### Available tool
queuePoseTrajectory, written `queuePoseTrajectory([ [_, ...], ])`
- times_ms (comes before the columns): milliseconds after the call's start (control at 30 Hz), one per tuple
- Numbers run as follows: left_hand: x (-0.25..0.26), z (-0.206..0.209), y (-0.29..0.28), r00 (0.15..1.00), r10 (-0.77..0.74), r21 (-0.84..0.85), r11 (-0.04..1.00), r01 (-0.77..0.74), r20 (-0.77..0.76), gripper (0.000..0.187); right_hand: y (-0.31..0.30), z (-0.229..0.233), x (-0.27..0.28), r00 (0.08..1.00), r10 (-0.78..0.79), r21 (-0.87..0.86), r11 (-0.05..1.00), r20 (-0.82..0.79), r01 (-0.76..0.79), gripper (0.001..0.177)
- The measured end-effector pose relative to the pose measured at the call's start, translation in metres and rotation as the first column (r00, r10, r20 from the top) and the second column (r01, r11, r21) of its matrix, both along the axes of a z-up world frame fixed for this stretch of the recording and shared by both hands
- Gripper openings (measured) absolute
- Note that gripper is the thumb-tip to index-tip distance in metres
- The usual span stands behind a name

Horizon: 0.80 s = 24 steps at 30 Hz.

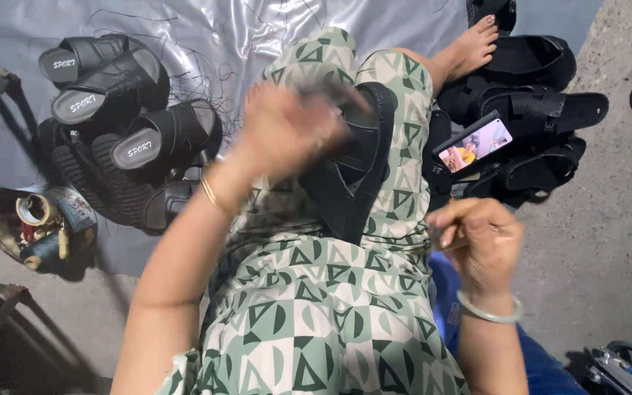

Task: Hand-stitching the leather strap of a black sandal using a needle and thread.

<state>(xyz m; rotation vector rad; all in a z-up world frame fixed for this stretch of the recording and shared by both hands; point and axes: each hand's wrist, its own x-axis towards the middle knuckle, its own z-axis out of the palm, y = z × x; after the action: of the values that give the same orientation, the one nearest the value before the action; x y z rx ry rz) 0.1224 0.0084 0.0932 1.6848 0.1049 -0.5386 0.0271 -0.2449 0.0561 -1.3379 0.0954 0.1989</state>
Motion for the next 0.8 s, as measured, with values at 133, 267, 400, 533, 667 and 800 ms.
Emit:
queuePoseTrajectory([
  [133,-0.078,-0.053,-0.047,0.534,-0.548,0.533,0.822,0.201,0.644,0.026,0.024,0.06,0.022,0.882,0.224,-0.638,0.762,0.415,0.106,0.025],
  [267,-0.044,0.014,0.066,0.915,-0.28,0.213,0.913,0.348,-0.291,0.038,-0.001,0.053,0.032,0.862,0.475,-0.939,0.343,0.175,0.002,0.018],
  [400,-0.086,-0.108,0.222,0.888,0.407,0.582,0.676,-0.452,0.216,0.043,0.007,0.042,0.023,0.746,0.66,-0.987,0.045,-0.089,-0.157,0.039],
  [533,-0.102,-0.076,0.152,0.817,-0.075,0.766,0.406,-0.498,0.572,0.036,0.016,0.029,0.016,0.653,0.71,-0.964,-0.214,-0.264,-0.157,0.059],
  [667,-0.099,-0.044,0.02,0.552,-0.183,0.46,0.783,-0.419,0.814,0.015,0.021,0.026,0.018,0.625,0.704,-0.939,-0.295,-0.337,-0.174,0.056],
  [800,-0.103,-0.056,-0.011,0.51,-0.321,0.48,0.85,-0.216,0.798,0.026,0.021,0.025,0.017,0.622,0.719,-0.949,-0.276,-0.31,-0.155,0.052],
])
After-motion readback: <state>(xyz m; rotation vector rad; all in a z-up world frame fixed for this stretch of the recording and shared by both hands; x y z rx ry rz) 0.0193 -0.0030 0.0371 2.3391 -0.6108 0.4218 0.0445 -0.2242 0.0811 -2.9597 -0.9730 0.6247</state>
